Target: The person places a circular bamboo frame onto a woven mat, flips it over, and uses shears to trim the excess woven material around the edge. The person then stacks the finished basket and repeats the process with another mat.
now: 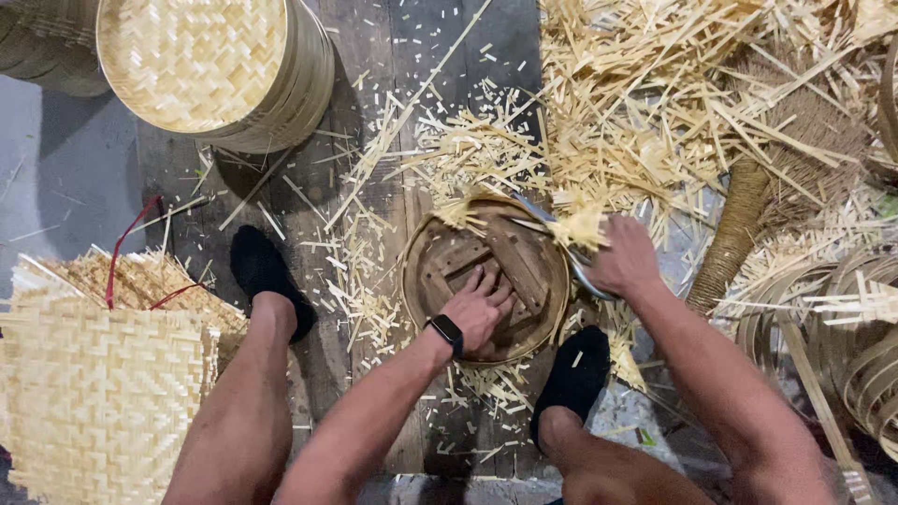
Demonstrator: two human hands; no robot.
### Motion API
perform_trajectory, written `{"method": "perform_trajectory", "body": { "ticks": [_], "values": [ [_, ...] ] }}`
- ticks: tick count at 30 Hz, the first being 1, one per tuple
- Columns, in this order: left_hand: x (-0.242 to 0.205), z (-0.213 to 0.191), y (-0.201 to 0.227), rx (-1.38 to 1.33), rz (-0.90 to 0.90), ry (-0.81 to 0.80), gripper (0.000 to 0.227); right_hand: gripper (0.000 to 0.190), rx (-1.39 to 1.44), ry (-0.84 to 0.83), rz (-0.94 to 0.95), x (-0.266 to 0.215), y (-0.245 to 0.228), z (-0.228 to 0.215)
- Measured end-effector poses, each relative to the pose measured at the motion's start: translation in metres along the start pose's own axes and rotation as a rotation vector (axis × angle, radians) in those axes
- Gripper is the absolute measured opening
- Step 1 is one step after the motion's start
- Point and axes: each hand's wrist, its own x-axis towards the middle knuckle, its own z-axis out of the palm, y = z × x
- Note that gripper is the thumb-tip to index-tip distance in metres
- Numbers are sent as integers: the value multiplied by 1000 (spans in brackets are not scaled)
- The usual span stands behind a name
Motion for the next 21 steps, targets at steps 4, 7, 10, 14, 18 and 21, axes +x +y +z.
{"method": "perform_trajectory", "body": {
  "ticks": [4,7,10,14,18,21],
  "values": [
    [-6,-4,-6,204,66,75,82,53,8,-102,53,-5,8,-3],
    [-2,-11,17,-213,-506,361,76,48,42,-54,47,-12,29,7],
    [44,-17,41,-477,-767,421,121,62,-38,120,-82,-8,28,11],
    [47,-2,51,-370,-658,587,118,51,-112,51,-66,7,4,13],
    [23,0,30,-312,-492,469,119,38,-27,-46,15,-1,19,14],
    [12,-2,27,-333,-419,415,119,38,-37,-148,59,-16,21,12]
  ]
}}
